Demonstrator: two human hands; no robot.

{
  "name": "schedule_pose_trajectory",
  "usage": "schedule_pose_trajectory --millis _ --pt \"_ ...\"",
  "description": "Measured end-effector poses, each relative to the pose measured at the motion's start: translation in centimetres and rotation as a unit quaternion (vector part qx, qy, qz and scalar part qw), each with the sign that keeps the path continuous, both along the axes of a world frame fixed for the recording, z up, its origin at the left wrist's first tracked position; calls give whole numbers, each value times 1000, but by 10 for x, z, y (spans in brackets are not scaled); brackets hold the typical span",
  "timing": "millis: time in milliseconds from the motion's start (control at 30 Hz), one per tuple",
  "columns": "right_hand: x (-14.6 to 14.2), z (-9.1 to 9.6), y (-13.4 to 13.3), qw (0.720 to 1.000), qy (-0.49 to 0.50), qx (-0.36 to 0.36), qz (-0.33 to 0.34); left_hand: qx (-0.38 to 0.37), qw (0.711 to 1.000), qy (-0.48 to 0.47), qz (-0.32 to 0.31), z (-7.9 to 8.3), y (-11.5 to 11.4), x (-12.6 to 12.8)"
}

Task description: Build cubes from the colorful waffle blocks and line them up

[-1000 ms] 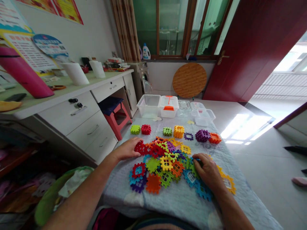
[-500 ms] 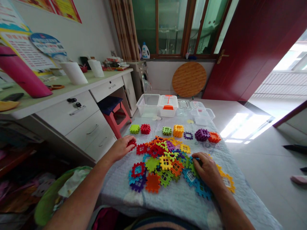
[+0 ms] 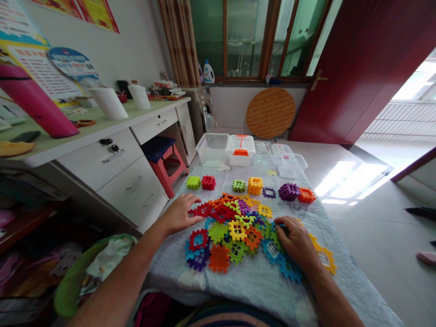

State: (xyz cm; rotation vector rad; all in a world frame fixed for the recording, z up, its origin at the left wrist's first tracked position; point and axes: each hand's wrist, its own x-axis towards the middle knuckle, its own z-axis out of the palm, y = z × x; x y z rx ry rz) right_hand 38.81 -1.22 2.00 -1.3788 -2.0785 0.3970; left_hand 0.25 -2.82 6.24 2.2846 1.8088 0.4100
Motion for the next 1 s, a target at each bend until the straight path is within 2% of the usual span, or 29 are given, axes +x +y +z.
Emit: schedule_pose_trajectory --millis 167,300,533,633,733,800,1000 --pt "0 0 0 1000 3 -1 -1 -41 998 45 -19 -4 18 17" --pt "0 1 0 1000 3 -1 2 -68 997 40 -25 -1 22 20" --pt "-1 2 -1 1000 8 3 1 -132 985 -96 -62 17 13 20" --pt "-1 3 -1 1000 5 0 3 -170 971 -166 -36 23 5 17" --pt "-1 3 -1 1000 4 -2 3 -159 967 -201 5 23 0 5" --pt "-1 4 -1 1000 4 -2 3 -141 971 -192 19 20 -1 -5" --pt "-1 3 -1 1000 -2 -7 3 -89 992 -84 -10 2 -4 -26"
